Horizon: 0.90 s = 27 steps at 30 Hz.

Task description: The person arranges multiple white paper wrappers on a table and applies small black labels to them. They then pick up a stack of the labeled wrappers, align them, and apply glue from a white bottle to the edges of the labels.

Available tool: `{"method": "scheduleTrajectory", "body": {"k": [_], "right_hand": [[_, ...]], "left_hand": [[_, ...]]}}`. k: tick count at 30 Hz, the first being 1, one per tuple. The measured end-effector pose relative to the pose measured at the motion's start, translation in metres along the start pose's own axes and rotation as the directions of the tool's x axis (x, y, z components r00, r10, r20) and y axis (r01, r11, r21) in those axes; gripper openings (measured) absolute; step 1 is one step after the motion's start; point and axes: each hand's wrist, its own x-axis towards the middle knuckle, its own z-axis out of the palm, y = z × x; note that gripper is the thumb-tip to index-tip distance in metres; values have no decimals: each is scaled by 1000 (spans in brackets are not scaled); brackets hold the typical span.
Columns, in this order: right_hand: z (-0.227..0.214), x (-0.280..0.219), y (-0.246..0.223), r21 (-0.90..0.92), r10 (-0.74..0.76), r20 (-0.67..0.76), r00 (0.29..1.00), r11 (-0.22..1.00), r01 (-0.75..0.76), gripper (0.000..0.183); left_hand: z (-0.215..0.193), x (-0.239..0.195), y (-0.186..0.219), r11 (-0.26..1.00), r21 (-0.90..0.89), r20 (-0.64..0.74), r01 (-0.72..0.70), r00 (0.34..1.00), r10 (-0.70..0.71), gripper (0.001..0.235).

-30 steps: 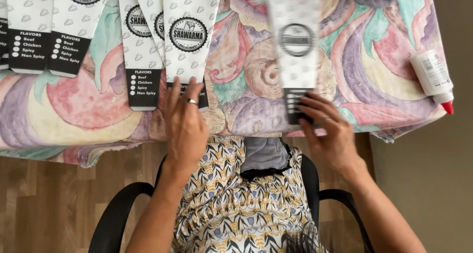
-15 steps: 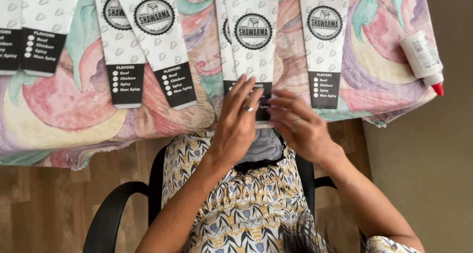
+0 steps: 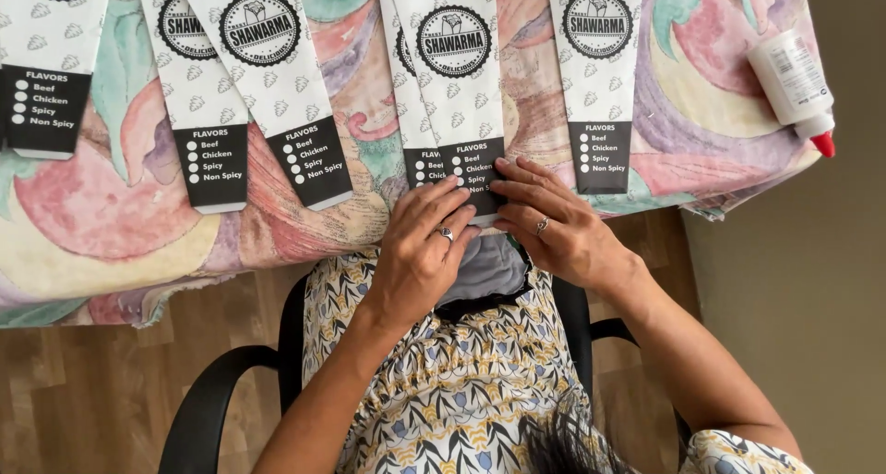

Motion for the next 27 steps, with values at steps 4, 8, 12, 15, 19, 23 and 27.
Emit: {"method": "scheduleTrajectory", "body": {"k": [4,8,12,15,19,23,27], "right_hand": [[-1,1,-2,5,5,-3,1000,1000,-5,4],[2,-3,2,78,120,-34,992,990,-117,8],[3,-1,5,181,268,-60,962,950,-254,13],[0,-6,12,236,369,-29,929,905,-353,15],[-6,4,3,239,407,-12,913,888,-393,11],[0,6,-5,187,356,-88,930,923,-336,14],[20,-6,0,110,195,-136,971,977,-181,10]], "left_hand": [[-2,3,4,999,35,-5,3,1000,-3,14],[-2,9,10,996,-11,-57,85,995,-85,6],[6,10,12,971,-89,-122,221,965,-231,4],[7,12,12,940,-174,-122,293,941,-316,9],[0,19,17,924,-203,-104,324,931,-349,12],[7,15,15,942,-122,-134,312,936,-327,18],[8,12,10,961,-97,-133,258,954,-269,15]]}}
